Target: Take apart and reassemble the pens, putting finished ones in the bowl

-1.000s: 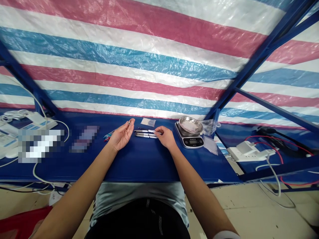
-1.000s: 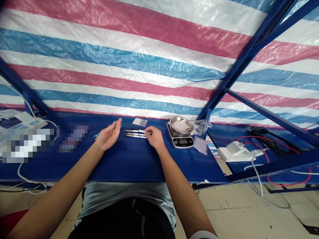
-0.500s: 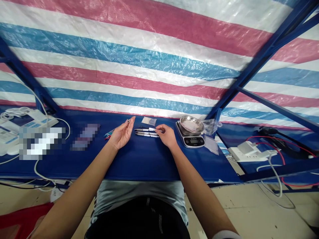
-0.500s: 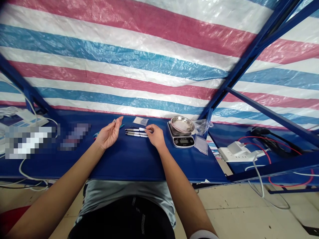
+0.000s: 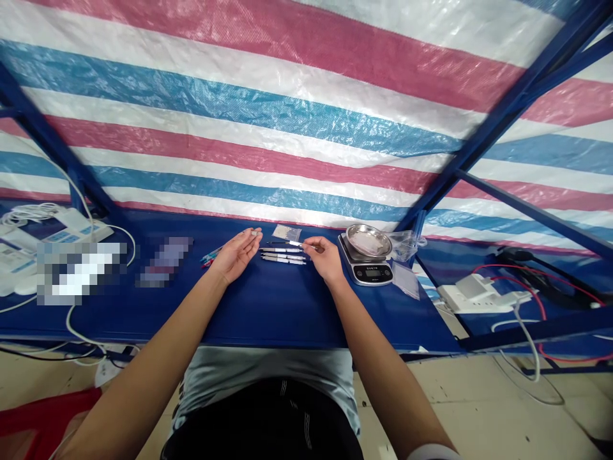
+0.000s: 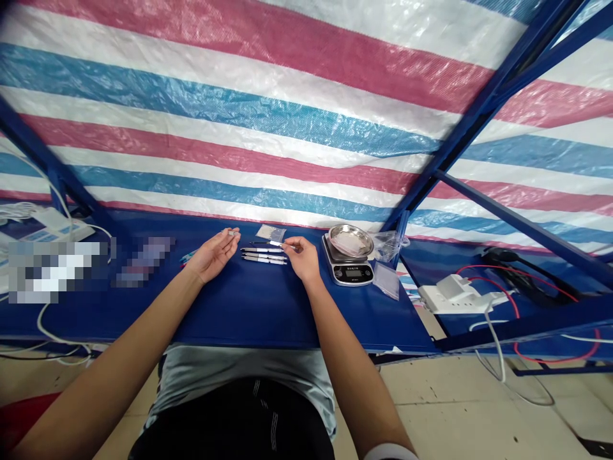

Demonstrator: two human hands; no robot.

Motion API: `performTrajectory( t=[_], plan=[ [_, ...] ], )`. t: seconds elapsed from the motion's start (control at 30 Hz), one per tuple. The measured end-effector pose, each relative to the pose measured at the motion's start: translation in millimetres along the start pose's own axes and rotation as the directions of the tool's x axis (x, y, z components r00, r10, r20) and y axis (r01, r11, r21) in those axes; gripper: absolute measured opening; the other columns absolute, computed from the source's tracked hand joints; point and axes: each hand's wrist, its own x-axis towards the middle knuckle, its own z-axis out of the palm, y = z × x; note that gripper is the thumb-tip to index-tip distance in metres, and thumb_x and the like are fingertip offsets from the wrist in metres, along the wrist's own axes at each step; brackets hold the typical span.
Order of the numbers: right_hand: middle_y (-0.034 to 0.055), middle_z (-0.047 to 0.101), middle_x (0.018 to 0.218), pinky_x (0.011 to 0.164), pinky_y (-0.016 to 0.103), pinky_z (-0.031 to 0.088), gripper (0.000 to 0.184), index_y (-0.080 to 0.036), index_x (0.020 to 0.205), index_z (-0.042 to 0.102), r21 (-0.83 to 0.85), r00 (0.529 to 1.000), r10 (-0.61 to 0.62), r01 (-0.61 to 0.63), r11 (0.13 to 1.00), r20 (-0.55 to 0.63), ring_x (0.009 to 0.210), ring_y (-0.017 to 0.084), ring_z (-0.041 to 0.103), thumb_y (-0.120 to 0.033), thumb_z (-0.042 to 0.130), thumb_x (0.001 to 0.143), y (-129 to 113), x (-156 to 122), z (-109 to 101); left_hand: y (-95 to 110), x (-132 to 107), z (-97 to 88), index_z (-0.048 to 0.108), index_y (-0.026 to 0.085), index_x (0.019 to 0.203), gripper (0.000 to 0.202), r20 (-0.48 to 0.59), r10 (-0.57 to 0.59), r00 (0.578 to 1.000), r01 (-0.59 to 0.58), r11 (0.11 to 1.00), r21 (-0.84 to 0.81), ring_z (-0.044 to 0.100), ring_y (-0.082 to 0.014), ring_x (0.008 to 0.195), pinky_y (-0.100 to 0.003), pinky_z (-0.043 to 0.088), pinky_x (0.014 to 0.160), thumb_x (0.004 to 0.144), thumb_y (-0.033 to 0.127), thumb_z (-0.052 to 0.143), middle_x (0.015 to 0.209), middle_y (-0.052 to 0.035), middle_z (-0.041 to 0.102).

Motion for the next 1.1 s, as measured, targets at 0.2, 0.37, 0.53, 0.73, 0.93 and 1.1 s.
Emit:
performTrajectory(
  t=[0.2,0.37,0.53,0.73,0.93,1.1],
  plan=[
    [0.0078,0.079,0.103,0.08,0.033,0.056,0.03,-0.02,0.097,0.076,0.005,1.0,0.026,-0.026,1.0,0.016,0.09,0.022,0.071,-0.044,0.08,0.08,5.4,2.0,-0.9,-12.8,-5.1,-6.1,0.074,0.019,0.1,0.041,0.259,0.104,0.96,-0.253,0.718,0.649,0.078,-0.0264,0.1,-0.041,0.062,0.094,0.077,0.047,0.093,0.109,-0.0108,0.082],
    [0.0058,0.077,0.093,0.07,0.03,0.053,0.032,-0.02,0.098,0.076,0.008,0.998,0.058,-0.058,0.998,0.012,0.077,0.019,0.066,-0.044,0.081,0.079,6.1,1.8,-2.2,-19.1,-10.2,-2.6,0.072,0.022,0.092,0.026,0.506,0.064,0.86,-0.498,0.321,0.806,0.073,-0.0223,0.083,-0.036,0.06,0.079,0.086,0.046,0.08,0.094,-0.0061,0.077],
    [0.0,0.069,0.077,0.06,0.028,0.046,0.033,-0.02,0.1,0.076,0.104,0.995,0.102,-0.099,0.99,-0.015,0.061,0.014,0.055,-0.045,0.082,0.079,4.2,0.9,-1.9,-15.0,-14.2,-0.6,0.07,0.023,0.104,0.016,0.616,0.056,0.786,-0.615,0.178,0.768,0.068,-0.0184,0.081,-0.033,0.055,0.074,0.092,0.032,0.069,0.109,-0.0072,0.069],
    [0.0007,0.067,0.077,0.056,0.026,0.044,0.036,-0.02,0.094,0.072,0.33,0.973,0.206,-0.162,0.93,-0.102,0.069,0.015,0.062,-0.041,0.086,0.069,3.1,6.3,-6.0,-11.2,-13.5,-6.1,0.068,0.024,0.107,0.021,0.611,0.014,0.792,-0.607,0.128,0.784,0.064,-0.0175,0.075,-0.033,0.052,0.069,0.091,0.035,0.073,0.106,-0.0058,0.066],
    [0.0013,0.067,0.078,0.055,0.026,0.044,0.039,-0.019,0.095,0.07,0.337,0.958,0.245,-0.184,0.923,-0.148,0.072,0.017,0.065,-0.041,0.086,0.067,6.5,9.7,-10.9,-11.1,-12.7,-6.0,0.069,0.024,0.108,0.029,0.602,0.017,0.798,-0.599,0.122,0.791,0.066,-0.0185,0.081,-0.034,0.053,0.074,0.09,0.046,0.078,0.112,-0.0056,0.067],
    [0.0049,0.072,0.091,0.061,0.029,0.052,0.035,-0.02,0.101,0.069,0.138,0.981,0.157,-0.14,0.981,-0.116,0.081,0.021,0.07,-0.044,0.078,0.077,13.5,9.0,-14.1,-9.3,-9.5,-8.4,0.071,0.024,0.106,0.029,0.579,0.071,0.812,-0.584,0.095,0.806,0.066,-0.0198,0.081,-0.034,0.053,0.075,0.095,0.051,0.072,0.109,-0.0058,0.07]
  ],
)
